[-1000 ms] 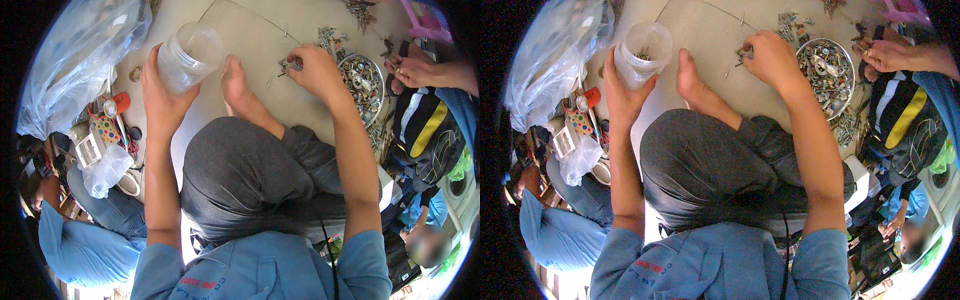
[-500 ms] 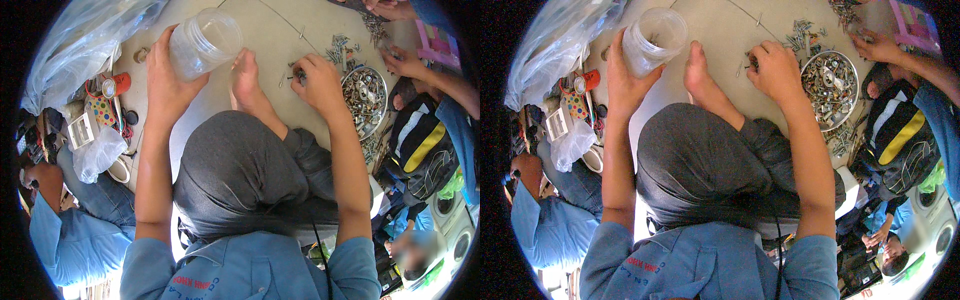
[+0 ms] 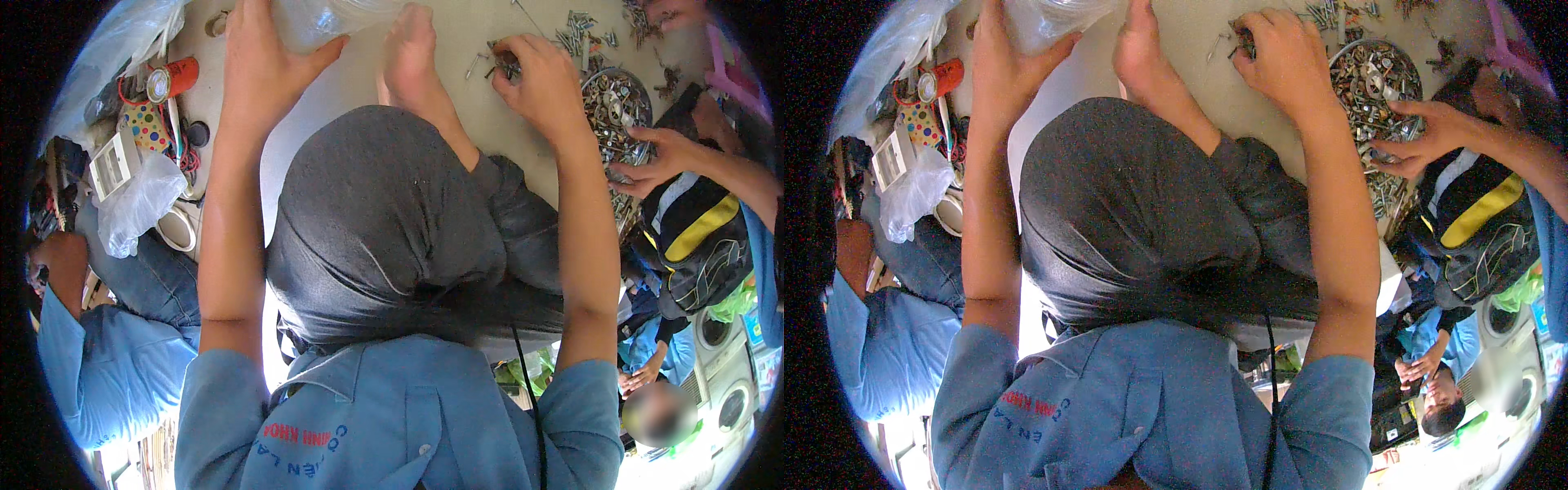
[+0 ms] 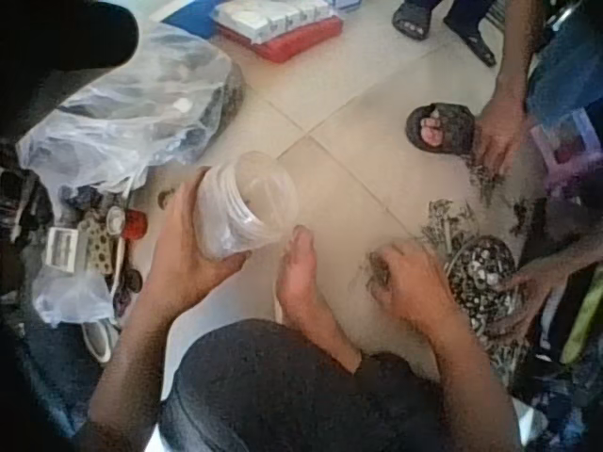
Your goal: The person sits on the floor and sorts small metal screws from a pile into a clear plastic container. They pick up screws one by one or in small handfuls and place them into the container.
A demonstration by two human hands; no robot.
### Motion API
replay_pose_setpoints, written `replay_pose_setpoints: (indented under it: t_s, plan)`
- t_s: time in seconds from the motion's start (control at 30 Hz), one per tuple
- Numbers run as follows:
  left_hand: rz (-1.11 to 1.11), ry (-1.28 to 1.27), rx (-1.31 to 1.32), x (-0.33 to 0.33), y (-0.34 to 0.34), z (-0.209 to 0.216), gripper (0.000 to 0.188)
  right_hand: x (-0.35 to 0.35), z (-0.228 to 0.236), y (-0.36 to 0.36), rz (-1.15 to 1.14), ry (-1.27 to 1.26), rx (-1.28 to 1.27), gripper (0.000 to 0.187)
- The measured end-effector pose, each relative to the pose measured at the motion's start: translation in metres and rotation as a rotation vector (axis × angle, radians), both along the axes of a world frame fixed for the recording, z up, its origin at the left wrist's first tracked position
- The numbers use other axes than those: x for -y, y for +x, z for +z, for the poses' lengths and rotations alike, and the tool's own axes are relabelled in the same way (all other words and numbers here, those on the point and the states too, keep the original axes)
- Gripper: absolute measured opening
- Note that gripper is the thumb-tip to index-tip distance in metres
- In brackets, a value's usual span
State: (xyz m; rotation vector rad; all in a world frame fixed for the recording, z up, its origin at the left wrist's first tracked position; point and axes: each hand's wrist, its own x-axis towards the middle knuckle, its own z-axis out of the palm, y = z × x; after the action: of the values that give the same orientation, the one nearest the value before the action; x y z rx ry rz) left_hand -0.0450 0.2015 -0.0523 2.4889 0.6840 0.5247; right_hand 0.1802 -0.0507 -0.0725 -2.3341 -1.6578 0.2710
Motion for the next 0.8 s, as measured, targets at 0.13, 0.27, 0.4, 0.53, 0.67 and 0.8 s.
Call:
replay_pose_setpoints:
  t_s: [0.13,0.27,0.4,0.53,0.67,0.8]
  plan:
    - [0.029,-0.012,-0.007,0.003,0.003,0.001,0.107,-0.001,0.004,0.0,-0.009,-0.032,-0.006,0.024]
    - [-0.005,0.007,0.028,0.002,0.002,0.0,0.109,0.001,0.0,0.003,-0.011,0.018,-0.064,0.022]
    - [-0.005,0.038,0.091,0.002,0.006,0.0,0.098,-0.014,0.007,-0.013,-0.062,-0.044,-0.052,0.021]
    - [0.011,-0.007,-0.03,-0.003,0.006,0.001,0.104,-0.013,-0.006,-0.009,-0.073,-0.18,0.027,0.034]
    - [0.038,-0.061,-0.015,0.01,0.01,0.014,0.099,-0.048,0.029,-0.015,-0.24,0.153,-0.358,0.021]
    - [0.022,-0.086,-0.093,0.011,0.015,0.02,0.102,-0.102,0.086,-0.02,-0.121,0.307,-0.529,0.022]
